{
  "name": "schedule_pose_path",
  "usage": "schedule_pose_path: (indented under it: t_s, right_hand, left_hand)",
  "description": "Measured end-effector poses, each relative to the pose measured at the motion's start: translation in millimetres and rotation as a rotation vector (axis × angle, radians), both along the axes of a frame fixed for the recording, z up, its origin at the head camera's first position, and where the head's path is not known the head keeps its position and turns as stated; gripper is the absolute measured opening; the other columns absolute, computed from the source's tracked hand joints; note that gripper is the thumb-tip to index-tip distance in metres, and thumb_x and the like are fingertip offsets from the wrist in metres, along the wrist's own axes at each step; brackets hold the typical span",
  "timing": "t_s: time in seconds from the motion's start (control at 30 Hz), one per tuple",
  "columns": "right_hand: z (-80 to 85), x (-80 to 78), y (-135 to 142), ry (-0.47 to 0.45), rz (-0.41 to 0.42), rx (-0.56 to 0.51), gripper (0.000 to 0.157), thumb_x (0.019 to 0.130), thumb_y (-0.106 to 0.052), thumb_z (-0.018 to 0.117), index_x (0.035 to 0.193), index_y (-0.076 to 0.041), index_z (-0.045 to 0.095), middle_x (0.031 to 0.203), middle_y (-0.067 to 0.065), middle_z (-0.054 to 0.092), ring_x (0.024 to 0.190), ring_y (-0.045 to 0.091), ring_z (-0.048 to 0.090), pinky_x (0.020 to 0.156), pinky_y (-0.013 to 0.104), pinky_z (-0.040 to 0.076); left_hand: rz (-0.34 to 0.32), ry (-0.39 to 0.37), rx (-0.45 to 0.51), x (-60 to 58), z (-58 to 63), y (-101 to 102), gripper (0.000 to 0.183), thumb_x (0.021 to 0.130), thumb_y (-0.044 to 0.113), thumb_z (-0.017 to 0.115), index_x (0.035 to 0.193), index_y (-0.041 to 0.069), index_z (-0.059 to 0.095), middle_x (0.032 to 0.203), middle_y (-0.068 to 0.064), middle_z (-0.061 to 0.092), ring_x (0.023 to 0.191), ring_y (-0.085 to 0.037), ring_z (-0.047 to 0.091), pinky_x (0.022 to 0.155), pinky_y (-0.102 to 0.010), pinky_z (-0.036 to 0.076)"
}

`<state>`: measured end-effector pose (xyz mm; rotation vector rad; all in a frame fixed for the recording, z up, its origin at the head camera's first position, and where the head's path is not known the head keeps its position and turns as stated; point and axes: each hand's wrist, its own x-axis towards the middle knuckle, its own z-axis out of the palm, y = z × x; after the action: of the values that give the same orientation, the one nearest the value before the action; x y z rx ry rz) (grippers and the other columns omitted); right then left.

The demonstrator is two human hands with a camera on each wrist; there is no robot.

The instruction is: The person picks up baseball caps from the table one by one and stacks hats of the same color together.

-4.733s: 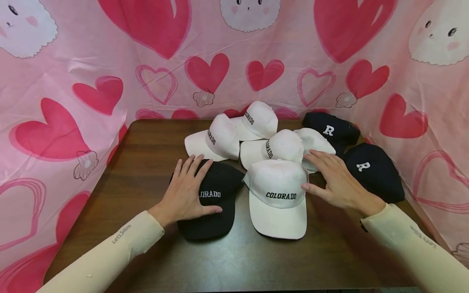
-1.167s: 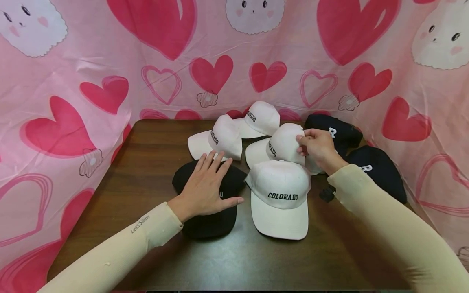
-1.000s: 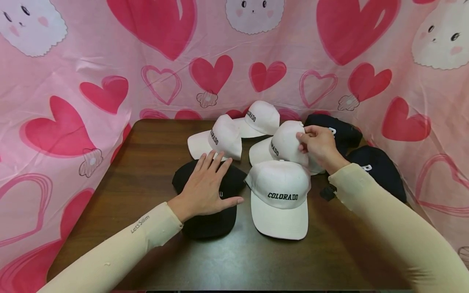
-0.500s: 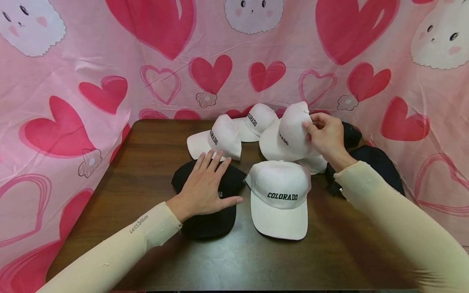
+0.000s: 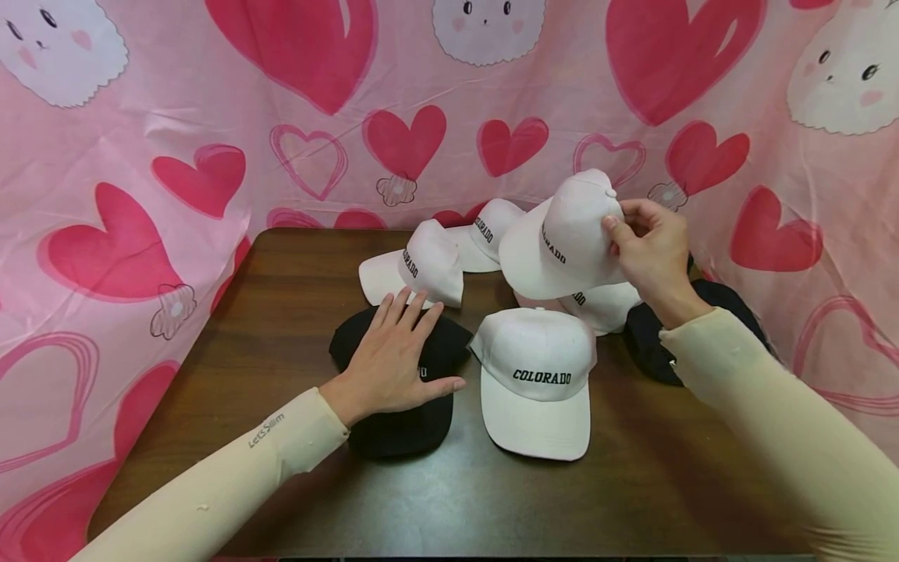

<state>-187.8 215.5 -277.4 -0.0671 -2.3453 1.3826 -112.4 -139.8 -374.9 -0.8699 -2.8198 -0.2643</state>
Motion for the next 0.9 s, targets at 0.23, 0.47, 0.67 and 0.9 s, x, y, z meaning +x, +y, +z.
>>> schedule_pose_path:
  t_s: [0.23,0.47,0.67,0.9]
  right_hand:
    - [10.0,4.8,5.4,0.026,0.051,-0.088,0.03,0.092,-0.028,0.074,0.116,-0.011,0.074,0.086,-0.002,0.066,0.069,0.016,0.056,0.064,0.019,0.055]
    - [15.8,11.0,13.0,0.016,0.13,-0.183,0.027,0.092,-0.024,0.075,0.114,-0.009,0.074,0.084,0.001,0.065,0.066,0.017,0.054,0.062,0.02,0.055]
    - [18.5,16.4,21.3,0.032,0.256,-0.322,0.027,0.089,-0.017,0.078,0.112,-0.003,0.074,0.082,0.005,0.064,0.064,0.019,0.053,0.06,0.02,0.055]
    - [21.3,23.3,29.8,-0.005,0.343,-0.317,0.03,0.091,-0.016,0.077,0.117,-0.002,0.072,0.086,0.008,0.066,0.066,0.019,0.057,0.063,0.021,0.057]
  left_hand:
    - [0.0,0.004,0.001,0.1,0.3,0.6,0.108,0.084,0.084,0.051,0.159,0.009,0.037,0.164,-0.02,0.03,0.153,-0.043,0.021,0.126,-0.054,0.004]
    - [0.003,0.002,0.002,0.4,0.6,0.5,0.107,0.084,0.084,0.051,0.159,0.009,0.037,0.165,-0.019,0.029,0.153,-0.043,0.02,0.126,-0.055,0.005]
    - [0.007,0.0,-0.003,0.3,1.3,0.6,0.107,0.084,0.084,0.051,0.159,0.009,0.036,0.165,-0.019,0.029,0.154,-0.042,0.018,0.126,-0.054,0.004]
    - [0.007,0.003,-0.002,0.5,1.9,0.4,0.107,0.084,0.084,0.051,0.159,0.009,0.037,0.165,-0.019,0.03,0.153,-0.043,0.019,0.125,-0.055,0.005]
